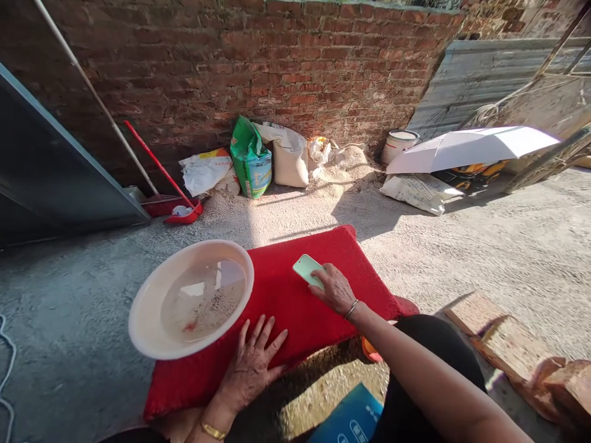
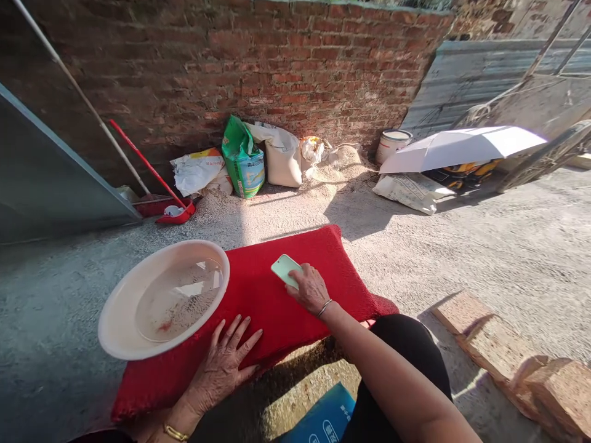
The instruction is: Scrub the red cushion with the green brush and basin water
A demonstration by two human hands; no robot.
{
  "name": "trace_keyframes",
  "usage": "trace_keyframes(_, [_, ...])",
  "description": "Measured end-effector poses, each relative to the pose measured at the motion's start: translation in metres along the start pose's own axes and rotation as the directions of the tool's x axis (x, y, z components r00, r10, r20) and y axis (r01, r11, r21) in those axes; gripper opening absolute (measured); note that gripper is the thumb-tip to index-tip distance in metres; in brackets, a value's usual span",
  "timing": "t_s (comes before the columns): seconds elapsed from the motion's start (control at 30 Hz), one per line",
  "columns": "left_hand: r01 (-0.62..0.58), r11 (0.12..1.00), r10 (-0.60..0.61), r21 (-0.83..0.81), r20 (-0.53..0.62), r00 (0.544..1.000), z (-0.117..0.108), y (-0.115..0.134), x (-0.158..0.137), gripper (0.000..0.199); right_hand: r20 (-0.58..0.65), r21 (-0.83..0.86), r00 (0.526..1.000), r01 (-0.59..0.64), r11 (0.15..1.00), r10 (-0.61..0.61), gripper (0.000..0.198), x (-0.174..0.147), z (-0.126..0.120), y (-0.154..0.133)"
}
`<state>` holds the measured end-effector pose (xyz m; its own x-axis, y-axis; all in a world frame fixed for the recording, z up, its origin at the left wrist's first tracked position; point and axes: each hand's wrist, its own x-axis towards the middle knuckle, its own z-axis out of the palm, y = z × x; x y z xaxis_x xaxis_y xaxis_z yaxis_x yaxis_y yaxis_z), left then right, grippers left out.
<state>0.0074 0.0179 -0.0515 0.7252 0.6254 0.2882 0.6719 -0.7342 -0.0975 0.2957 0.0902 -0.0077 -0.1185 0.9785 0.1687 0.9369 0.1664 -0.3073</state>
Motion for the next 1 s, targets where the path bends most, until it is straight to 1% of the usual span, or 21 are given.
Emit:
trace_keyframes(0.1, [-0.014,0.999,0.014,0.031,0.014,1.0,-0.002,0.0,0.001,0.068,0.034,-0.016,0.997,0.075,0.997,-0.075,0.034,0.003,0.009,-0.011])
trace_keyframes(0.17, [-0.013,0.999,0.013,0.04,0.023,1.0,-0.003,0.001,0.002,0.067,0.063,-0.036,0.996,0.069,0.997,-0.067,0.035,0.007,0.009,-0.009])
trace_keyframes(0.27, [0.009,1.0,-0.01,0.019,0.02,1.0,-0.003,0.002,0.002,0.064,0.101,-0.045,0.994,-0.038,0.998,0.042,0.036,0.013,0.002,0.005])
trace_keyframes(0.33, [0.025,1.0,-0.025,0.0,0.01,1.0,-0.003,0.004,0.003,0.062,0.095,-0.061,0.984,-0.147,0.987,0.153,0.037,0.015,-0.009,0.025])
trace_keyframes(0.37, [0.032,0.999,-0.032,-0.008,0.007,0.999,-0.003,0.004,0.003,0.061,0.087,-0.072,0.971,-0.217,0.973,0.223,0.038,0.014,-0.016,0.038])
trace_keyframes(0.4, [0.039,0.999,-0.039,-0.017,0.005,0.999,-0.002,0.005,0.003,0.061,0.072,-0.085,0.95,-0.297,0.951,0.303,0.039,0.012,-0.024,0.052])
trace_keyframes(0.43, [0.045,0.999,-0.045,-0.027,0.006,0.999,-0.002,0.005,0.003,0.061,0.055,-0.097,0.918,-0.387,0.917,0.393,0.04,0.009,-0.032,0.067])
trace_keyframes(0.47, [0.05,0.998,-0.049,-0.037,0.01,0.999,-0.002,0.005,0.003,0.061,0.034,-0.109,0.872,-0.482,0.869,0.488,0.041,0.004,-0.04,0.083])
trace_keyframes(0.53, [0.05,0.997,-0.049,-0.055,0.021,0.999,-0.001,0.005,0.003,0.062,-0.026,-0.125,0.764,-0.643,0.756,0.645,0.043,-0.009,-0.053,0.114])
trace_keyframes(0.57, [0.049,0.997,-0.048,-0.061,0.025,0.999,-0.001,0.005,0.003,0.062,-0.065,-0.116,0.715,-0.698,0.706,0.696,0.044,-0.018,-0.058,0.127])
trace_keyframes(0.6, [0.049,0.997,-0.047,-0.067,0.026,0.999,-0.001,0.004,0.002,0.062,-0.1,-0.091,0.678,-0.735,0.672,0.728,0.044,-0.027,-0.061,0.138])
trace_keyframes(0.63, [0.05,0.996,-0.049,-0.072,0.026,0.998,-0.001,0.004,0.002,0.062,-0.128,-0.052,0.657,-0.753,0.656,0.743,0.045,-0.038,-0.063,0.147])
trace_keyframes(0.67, [0.052,0.996,-0.05,-0.076,0.026,0.998,0.0,0.004,0.002,0.061,-0.15,-0.004,0.649,-0.755,0.656,0.746,0.045,-0.049,-0.064,0.153])
trace_keyframes(0.77, [0.059,0.994,-0.057,-0.089,0.032,0.998,0.001,0.004,0.001,0.061,-0.205,0.128,0.646,-0.727,0.675,0.735,0.047,-0.081,-0.062,0.162])
trace_keyframes(0.93, [0.076,0.992,-0.072,-0.103,0.044,0.996,0.003,0.004,0.001,0.064,-0.349,0.25,0.582,-0.698,0.671,0.735,0.054,-0.125,-0.057,0.158])
trace_keyframes(1.0, [0.079,0.992,-0.075,-0.103,0.049,0.996,0.006,0.005,0.0,0.064,-0.362,0.272,0.585,-0.678,0.682,0.726,0.057,-0.135,-0.056,0.152])
